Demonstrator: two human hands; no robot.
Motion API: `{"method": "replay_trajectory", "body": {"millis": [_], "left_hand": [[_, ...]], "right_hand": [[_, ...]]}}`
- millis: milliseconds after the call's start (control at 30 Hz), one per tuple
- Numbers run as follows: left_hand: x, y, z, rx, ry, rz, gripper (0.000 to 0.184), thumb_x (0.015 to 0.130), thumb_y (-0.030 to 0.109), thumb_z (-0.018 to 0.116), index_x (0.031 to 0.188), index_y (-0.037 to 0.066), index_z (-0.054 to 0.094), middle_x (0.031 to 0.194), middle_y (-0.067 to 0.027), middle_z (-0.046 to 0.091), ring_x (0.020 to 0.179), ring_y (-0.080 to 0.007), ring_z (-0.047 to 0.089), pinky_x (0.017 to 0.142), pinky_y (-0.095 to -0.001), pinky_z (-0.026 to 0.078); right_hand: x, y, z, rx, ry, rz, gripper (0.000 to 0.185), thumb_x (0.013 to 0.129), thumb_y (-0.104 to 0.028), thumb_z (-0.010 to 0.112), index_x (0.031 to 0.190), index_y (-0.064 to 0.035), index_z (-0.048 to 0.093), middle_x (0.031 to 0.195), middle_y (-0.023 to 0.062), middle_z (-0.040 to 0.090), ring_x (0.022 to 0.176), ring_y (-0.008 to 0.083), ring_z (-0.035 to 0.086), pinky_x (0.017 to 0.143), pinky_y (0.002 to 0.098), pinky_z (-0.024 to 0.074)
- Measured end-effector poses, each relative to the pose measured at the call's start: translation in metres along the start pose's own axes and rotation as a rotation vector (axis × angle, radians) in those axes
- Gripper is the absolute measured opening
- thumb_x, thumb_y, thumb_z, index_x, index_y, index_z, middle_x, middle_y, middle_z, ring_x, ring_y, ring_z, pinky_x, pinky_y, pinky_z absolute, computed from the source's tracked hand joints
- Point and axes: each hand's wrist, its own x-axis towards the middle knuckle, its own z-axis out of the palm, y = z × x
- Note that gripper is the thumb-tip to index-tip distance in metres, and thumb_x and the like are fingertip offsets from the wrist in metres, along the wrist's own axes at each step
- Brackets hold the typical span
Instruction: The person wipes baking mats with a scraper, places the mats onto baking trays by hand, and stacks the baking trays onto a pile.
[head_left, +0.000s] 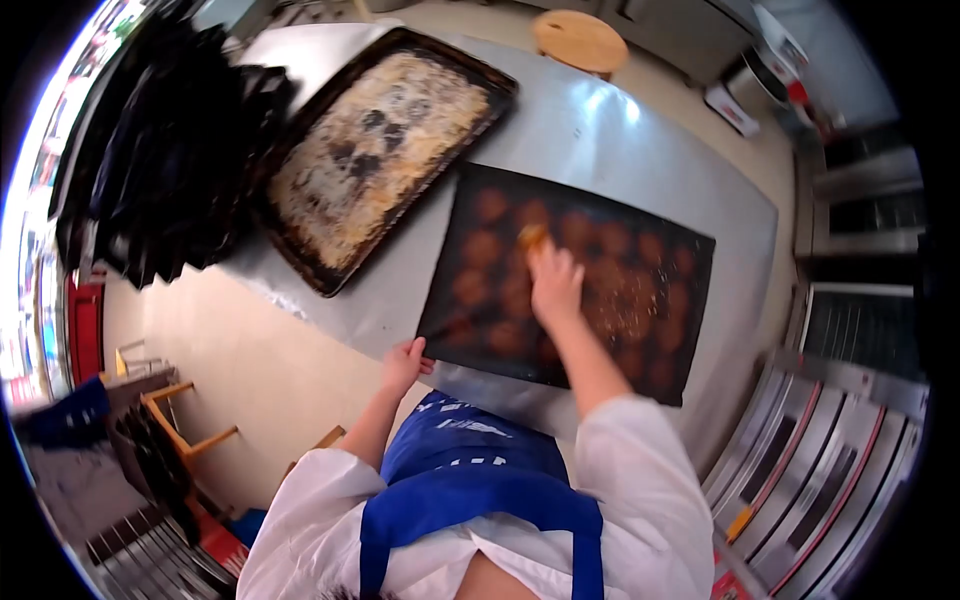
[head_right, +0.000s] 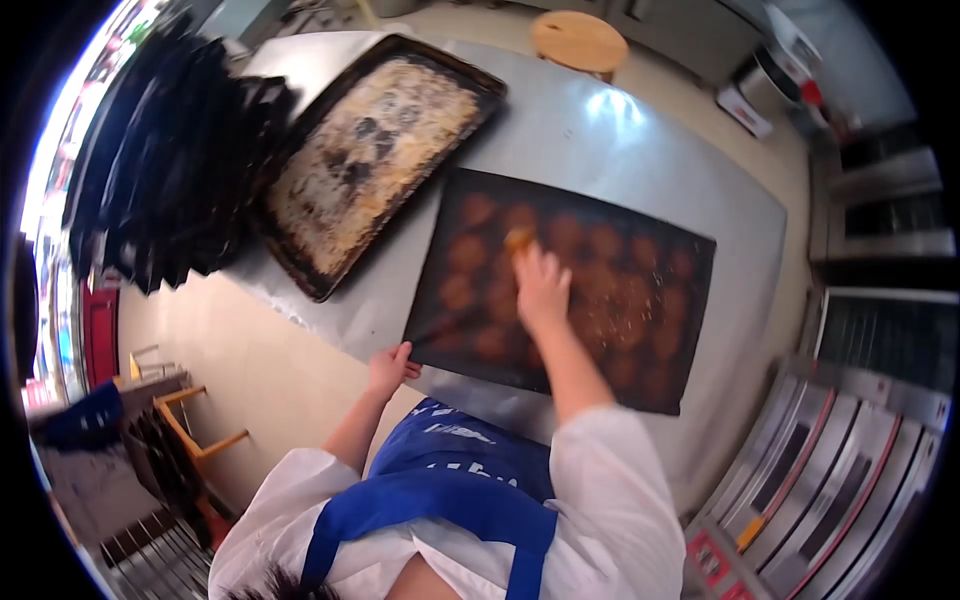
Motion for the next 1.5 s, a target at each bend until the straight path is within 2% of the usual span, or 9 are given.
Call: {"method": "replay_trajectory", "body": {"millis": [133, 267, 400, 567, 733, 900, 1067, 1267, 1500], "left_hand": [[0.006, -0.021, 0.005, -0.092, 0.011, -0.018, 0.046, 0.103, 0.039, 0.051, 0.094, -0.003, 0.069, 0.077, -0.0130, 0.073, 0.060, -0.0167, 0.069, 0.056, -0.0291, 0.054], [0.002, -0.008, 0.017, 0.008, -0.052, -0.064, 0.049, 0.102, 0.044, 0.053, 0.094, -0.002, 0.068, 0.079, -0.0126, 0.074, 0.060, -0.0167, 0.070, 0.055, -0.0281, 0.053], [0.022, 0.001, 0.012, 0.211, -0.071, 0.039, 0.050, 0.100, 0.043, 0.057, 0.086, -0.004, 0.070, 0.071, -0.0127, 0.072, 0.058, -0.0167, 0.069, 0.056, -0.0295, 0.054], [0.025, -0.006, -0.018, 0.135, 0.060, 0.083, 0.048, 0.099, 0.039, 0.059, 0.083, -0.005, 0.072, 0.070, -0.0109, 0.072, 0.058, -0.0150, 0.068, 0.057, -0.0283, 0.052], [0.024, -0.009, -0.017, 0.066, 0.054, 0.039, 0.045, 0.099, 0.039, 0.061, 0.082, -0.002, 0.070, 0.074, -0.0101, 0.072, 0.059, -0.0139, 0.069, 0.051, -0.0243, 0.045], [0.017, -0.003, -0.010, 0.076, 0.001, 0.001, 0.045, 0.098, 0.041, 0.062, 0.081, -0.001, 0.067, 0.074, -0.0112, 0.072, 0.059, -0.0154, 0.070, 0.048, -0.0230, 0.045], [0.026, -0.004, -0.009, 0.167, -0.009, -0.004, 0.045, 0.097, 0.041, 0.063, 0.081, -0.002, 0.067, 0.073, -0.0128, 0.072, 0.058, -0.0162, 0.069, 0.047, -0.0243, 0.046], [0.036, -0.009, -0.008, 0.066, 0.103, -0.027, 0.043, 0.097, 0.037, 0.065, 0.080, -0.002, 0.064, 0.069, -0.0134, 0.069, 0.057, -0.0161, 0.068, 0.044, -0.0247, 0.046], [0.030, -0.011, -0.016, 0.036, 0.040, -0.032, 0.042, 0.098, 0.039, 0.063, 0.084, 0.000, 0.065, 0.076, -0.0124, 0.071, 0.061, -0.0158, 0.070, 0.049, -0.0230, 0.048]], "right_hand": [[0.064, 0.114, 0.016, -0.046, 0.068, 0.283, 0.045, 0.092, -0.009, 0.048, 0.137, -0.0122, 0.053, 0.143, 0.0114, 0.047, 0.111, 0.0346, 0.053, 0.080, 0.0443, 0.0505], [0.053, -0.001, -0.051, 0.516, 0.142, 0.248, 0.018, 0.097, -0.019, 0.050, 0.096, -0.0057, 0.061, 0.088, 0.0193, 0.061, 0.079, 0.0400, 0.056, 0.066, 0.0514, 0.0466], [-0.083, -0.119, -0.031, 0.191, 0.120, -0.419, 0.032, 0.089, -0.021, 0.054, 0.118, -0.0130, 0.064, 0.131, 0.0115, 0.056, 0.103, 0.0252, 0.054, 0.073, 0.0383, 0.0469], [-0.094, 0.015, -0.021, 0.025, -0.186, 0.120, 0.042, 0.090, -0.017, 0.051, 0.131, -0.0170, 0.058, 0.141, 0.0111, 0.049, 0.107, 0.0292, 0.051, 0.076, 0.0463, 0.0407], [-0.093, 0.187, -0.006, -0.205, 0.099, 0.291, 0.045, 0.094, -0.012, 0.051, 0.138, -0.0136, 0.053, 0.148, 0.0082, 0.047, 0.113, 0.0276, 0.052, 0.083, 0.0418, 0.0479], [-0.053, 0.081, -0.063, 0.417, 0.234, 0.429, 0.025, 0.101, -0.029, 0.048, 0.104, -0.0058, 0.054, 0.078, 0.0231, 0.056, 0.070, 0.0444, 0.058, 0.061, 0.0549, 0.0458], [-0.122, -0.076, -0.014, 0.255, 0.126, -0.212, 0.033, 0.088, -0.023, 0.054, 0.116, -0.0124, 0.067, 0.134, 0.0060, 0.054, 0.110, 0.0199, 0.051, 0.079, 0.0405, 0.0457], [-0.175, 0.087, -0.004, -0.087, 0.067, 0.345, 0.046, 0.091, -0.014, 0.051, 0.135, -0.0235, 0.057, 0.140, 0.0042, 0.050, 0.123, 0.0269, 0.047, 0.087, 0.0535, 0.0366], [-0.187, 0.222, -0.019, -0.138, 0.169, 0.625, 0.045, 0.091, -0.008, 0.053, 0.135, -0.0163, 0.057, 0.140, 0.0088, 0.054, 0.109, 0.0339, 0.054, 0.086, 0.0422, 0.0493]]}}
